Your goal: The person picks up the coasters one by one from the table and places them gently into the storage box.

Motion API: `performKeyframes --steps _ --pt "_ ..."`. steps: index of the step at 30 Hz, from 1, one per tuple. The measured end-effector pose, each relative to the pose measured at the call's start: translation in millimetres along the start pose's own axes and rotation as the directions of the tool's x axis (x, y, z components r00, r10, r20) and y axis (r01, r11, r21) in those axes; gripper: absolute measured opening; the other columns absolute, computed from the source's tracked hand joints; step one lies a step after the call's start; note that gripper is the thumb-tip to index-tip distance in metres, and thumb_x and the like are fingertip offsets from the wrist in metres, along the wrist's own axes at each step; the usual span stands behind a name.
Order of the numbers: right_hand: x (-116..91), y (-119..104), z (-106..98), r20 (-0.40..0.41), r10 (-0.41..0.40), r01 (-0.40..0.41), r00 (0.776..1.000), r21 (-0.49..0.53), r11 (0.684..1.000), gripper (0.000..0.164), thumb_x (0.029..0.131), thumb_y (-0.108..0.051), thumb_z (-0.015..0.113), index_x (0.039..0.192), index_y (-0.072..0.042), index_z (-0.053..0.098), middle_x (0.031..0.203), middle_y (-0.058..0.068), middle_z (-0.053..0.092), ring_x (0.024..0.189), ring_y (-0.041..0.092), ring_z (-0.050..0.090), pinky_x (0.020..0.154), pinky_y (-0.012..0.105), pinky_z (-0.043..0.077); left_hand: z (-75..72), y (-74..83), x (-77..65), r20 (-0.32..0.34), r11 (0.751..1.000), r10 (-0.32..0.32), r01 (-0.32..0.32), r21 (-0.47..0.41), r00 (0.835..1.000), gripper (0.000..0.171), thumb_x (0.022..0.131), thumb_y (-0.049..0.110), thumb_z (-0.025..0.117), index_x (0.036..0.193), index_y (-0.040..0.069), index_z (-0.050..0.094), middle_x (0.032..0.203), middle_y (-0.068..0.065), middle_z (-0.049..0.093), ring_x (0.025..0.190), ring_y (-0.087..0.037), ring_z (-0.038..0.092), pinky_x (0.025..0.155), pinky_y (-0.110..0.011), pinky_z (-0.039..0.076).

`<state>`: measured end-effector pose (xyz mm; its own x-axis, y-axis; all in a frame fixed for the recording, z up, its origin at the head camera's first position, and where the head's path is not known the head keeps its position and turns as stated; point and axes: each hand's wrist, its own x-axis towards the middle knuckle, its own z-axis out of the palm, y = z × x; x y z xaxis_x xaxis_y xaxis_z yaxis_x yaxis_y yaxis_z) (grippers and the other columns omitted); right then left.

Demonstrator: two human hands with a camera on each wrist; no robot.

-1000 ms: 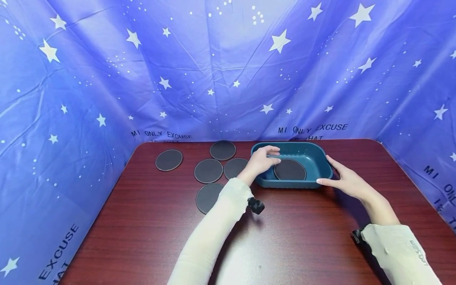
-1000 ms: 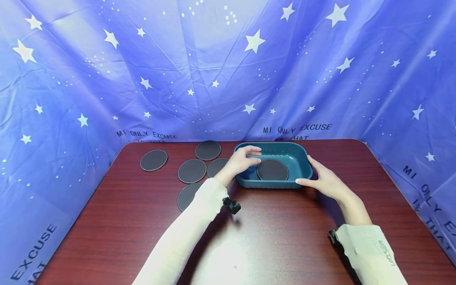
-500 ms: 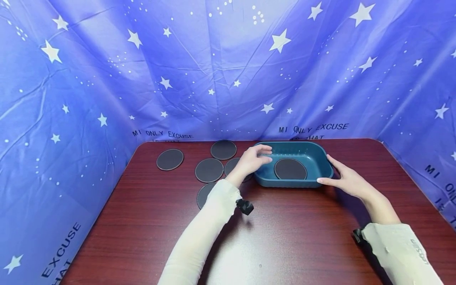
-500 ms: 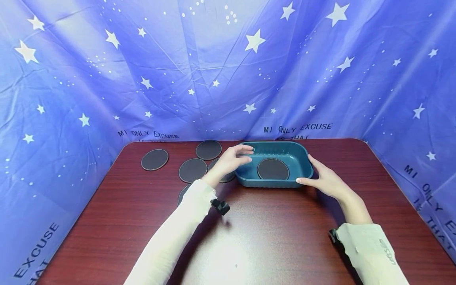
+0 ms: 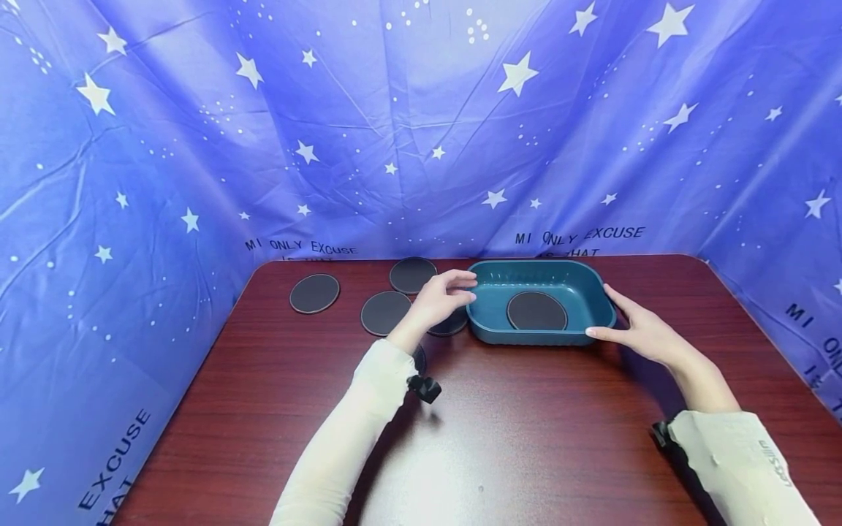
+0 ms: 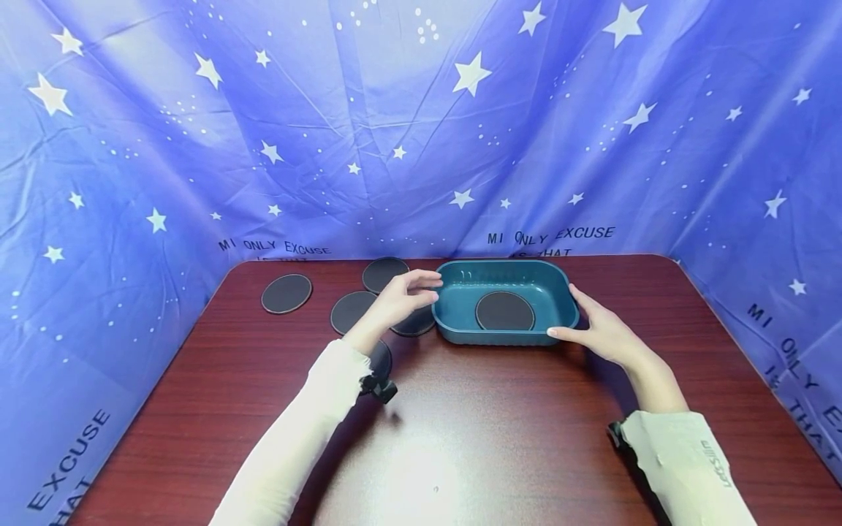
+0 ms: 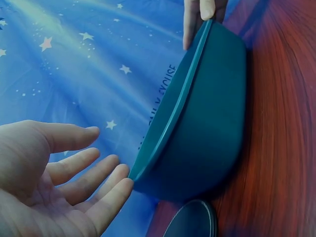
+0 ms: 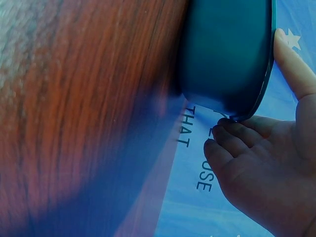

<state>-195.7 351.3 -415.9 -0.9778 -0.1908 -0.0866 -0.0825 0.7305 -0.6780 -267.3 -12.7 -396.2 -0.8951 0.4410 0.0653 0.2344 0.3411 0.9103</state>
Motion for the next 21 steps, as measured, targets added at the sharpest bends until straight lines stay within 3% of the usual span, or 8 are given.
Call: performKeyframes --steps 15,21 --pt "0 -1 -1 0.0 0.002 -0.002 1.0 0.001 1.0 0.104 0.091 -0.037 0.071 0.159 0.0 0.002 0.163 0.032 0.009 0.144 0.057 0.02 0.111 0.07 0.027 -38.1 -24.6 -37.8 -0.038 0.997 -0.034 0.032 -0.071 0.999 0.044 0.093 0.006 0.063 0.136 -0.002 0.056 0.136 -0.022 0.061 0.126 -0.037 0.06 0.104 -0.042 0.053" --pt "0 -1 0 0.001 0.009 -0.009 1.0 0.009 1.0 0.104 0.091 -0.038 0.071 0.159 -0.001 0.002 0.163 0.031 0.008 0.145 0.057 0.02 0.111 0.07 0.027 -52.5 -38.3 -52.4 -0.06 0.997 -0.046 0.043 -0.058 0.997 0.044 0.095 0.007 0.061 0.136 -0.006 0.053 0.136 -0.026 0.06 0.124 -0.038 0.061 0.1 -0.039 0.055"
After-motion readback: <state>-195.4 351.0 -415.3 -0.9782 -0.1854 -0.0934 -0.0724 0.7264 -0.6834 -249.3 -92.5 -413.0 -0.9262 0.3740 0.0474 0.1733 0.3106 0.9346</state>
